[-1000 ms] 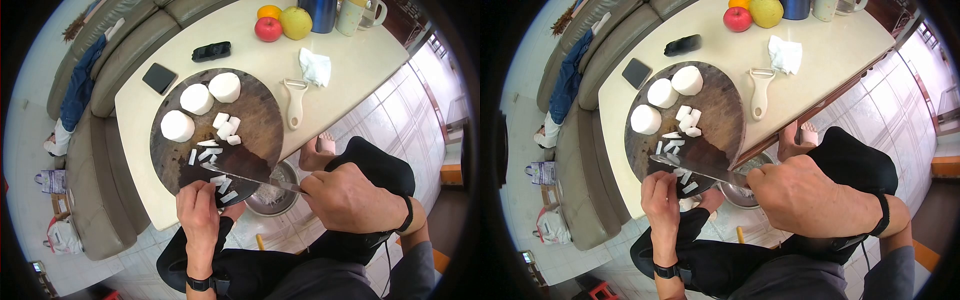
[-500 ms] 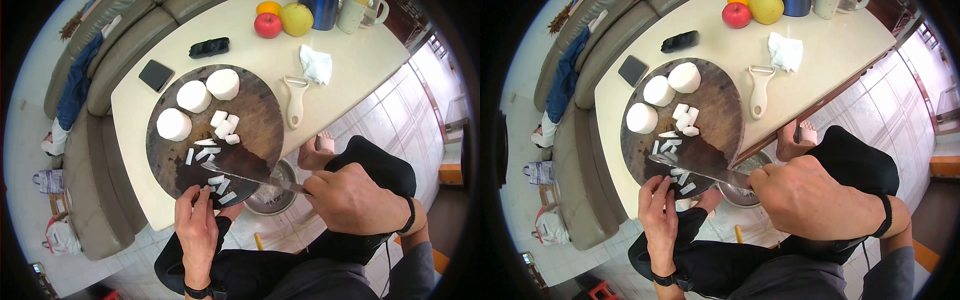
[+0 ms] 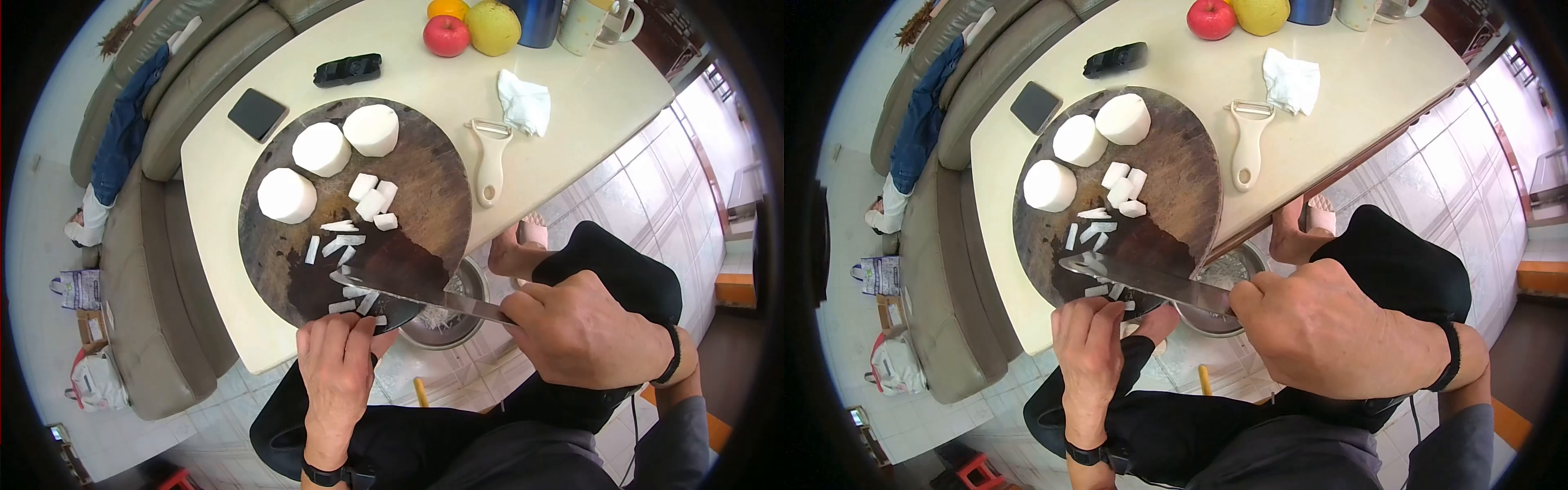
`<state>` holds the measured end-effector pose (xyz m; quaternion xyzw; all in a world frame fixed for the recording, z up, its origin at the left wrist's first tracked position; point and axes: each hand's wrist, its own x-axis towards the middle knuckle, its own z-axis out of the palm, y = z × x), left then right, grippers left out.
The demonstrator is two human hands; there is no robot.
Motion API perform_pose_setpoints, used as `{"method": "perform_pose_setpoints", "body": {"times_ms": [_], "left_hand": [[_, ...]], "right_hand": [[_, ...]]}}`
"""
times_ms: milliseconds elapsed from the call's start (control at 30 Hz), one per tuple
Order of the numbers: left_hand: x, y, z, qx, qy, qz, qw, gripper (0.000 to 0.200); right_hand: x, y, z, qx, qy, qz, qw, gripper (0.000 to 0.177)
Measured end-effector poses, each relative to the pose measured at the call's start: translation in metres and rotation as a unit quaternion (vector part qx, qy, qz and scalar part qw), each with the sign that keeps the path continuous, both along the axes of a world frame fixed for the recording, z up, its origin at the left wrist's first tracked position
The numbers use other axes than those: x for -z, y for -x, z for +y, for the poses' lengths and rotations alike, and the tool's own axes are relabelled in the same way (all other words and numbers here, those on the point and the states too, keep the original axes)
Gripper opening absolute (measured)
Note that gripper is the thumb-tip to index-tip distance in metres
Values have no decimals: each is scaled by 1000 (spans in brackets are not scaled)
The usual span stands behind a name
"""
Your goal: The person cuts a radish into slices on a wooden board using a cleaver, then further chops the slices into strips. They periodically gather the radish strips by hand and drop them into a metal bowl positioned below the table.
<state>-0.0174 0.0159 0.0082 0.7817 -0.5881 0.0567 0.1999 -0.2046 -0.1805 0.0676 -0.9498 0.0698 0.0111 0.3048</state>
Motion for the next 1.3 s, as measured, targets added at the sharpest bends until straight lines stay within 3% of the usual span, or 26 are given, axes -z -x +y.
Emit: {"method": "perform_pose_setpoints", "body": {"times_ms": [267,400,567,700,867,1300], "left_hand": [[15,-13,23,7,18,-116,993,30],[17,-18,26,-15,13,-118,993,29],[5,-17,24,8,5,-22,1000,30],[1,-14,21,2,13,-23,1000,32],[3,-16,15,-102,-4,72,992,31],[-5,-22,10,-90,-40,132,986,27]], "right_hand": [[0,2,-1,-8,12,-11,1000,22],[0,2,1,-21,22,-6,1000,22],[1,2,0,-17,27,-8,999,21],[0,0,0,-3,28,-7,1000,20],[2,0,2,-9,31,-14,999,20],[5,-1,5,-12,40,-6,999,17]]}}
